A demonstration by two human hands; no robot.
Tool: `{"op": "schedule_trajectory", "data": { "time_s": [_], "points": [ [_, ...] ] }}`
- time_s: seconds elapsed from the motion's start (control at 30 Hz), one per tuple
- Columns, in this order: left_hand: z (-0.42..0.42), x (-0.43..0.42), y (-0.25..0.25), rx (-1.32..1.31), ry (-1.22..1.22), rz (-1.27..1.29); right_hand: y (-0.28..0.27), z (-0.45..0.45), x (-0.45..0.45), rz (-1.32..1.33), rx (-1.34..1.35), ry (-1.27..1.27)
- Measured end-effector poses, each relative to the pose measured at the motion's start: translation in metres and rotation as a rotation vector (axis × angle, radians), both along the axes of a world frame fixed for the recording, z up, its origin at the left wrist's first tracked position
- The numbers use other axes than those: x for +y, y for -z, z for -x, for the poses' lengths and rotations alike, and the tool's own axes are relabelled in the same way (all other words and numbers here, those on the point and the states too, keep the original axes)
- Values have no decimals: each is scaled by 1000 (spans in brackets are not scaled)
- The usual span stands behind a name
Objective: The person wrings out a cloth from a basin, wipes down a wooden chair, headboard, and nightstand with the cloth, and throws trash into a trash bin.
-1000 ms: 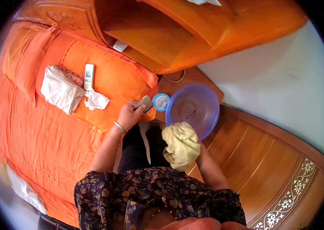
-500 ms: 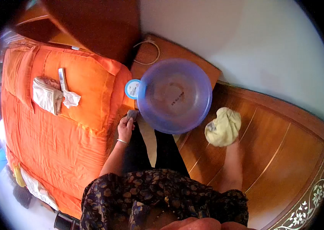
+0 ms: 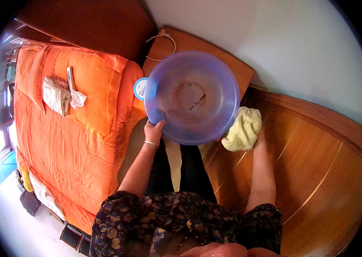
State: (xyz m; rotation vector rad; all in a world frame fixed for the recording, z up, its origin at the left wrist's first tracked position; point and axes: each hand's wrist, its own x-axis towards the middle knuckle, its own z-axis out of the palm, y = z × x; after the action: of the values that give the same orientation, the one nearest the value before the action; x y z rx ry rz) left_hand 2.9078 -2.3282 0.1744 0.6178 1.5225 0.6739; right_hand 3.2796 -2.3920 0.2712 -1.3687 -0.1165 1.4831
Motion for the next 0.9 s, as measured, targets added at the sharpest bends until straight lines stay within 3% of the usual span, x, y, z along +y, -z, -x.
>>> {"op": "schedule_trajectory", "data": {
  "time_s": [0.17,0.43,0.5,0.6,0.7,0.8,0.87,0.9],
  "points": [
    [6,-9,9,-60,-40,93,-6,-5,-26,-4,-32,23],
    [19,-46,-26,85,-15,115,30,-31,-32,143,-164,156],
    [33,-50,-43,36,-49,140,53,-54,-21,221,-308,236],
    [73,-69,-37,47,-17,257,73,-82,16,263,-760,288],
    [94,-80,-50,33,-9,207,51,-49,71,167,-1117,-42],
    [112,-90,-65,17,-9,262,90,-1,69,27,-1245,-588],
    [120,-95,-63,9,2,262,73,55,64,344,-1881,-1171],
    [127,-99,-63,26,20,245,81,50,73,455,-1707,-1192]
  ]
}}
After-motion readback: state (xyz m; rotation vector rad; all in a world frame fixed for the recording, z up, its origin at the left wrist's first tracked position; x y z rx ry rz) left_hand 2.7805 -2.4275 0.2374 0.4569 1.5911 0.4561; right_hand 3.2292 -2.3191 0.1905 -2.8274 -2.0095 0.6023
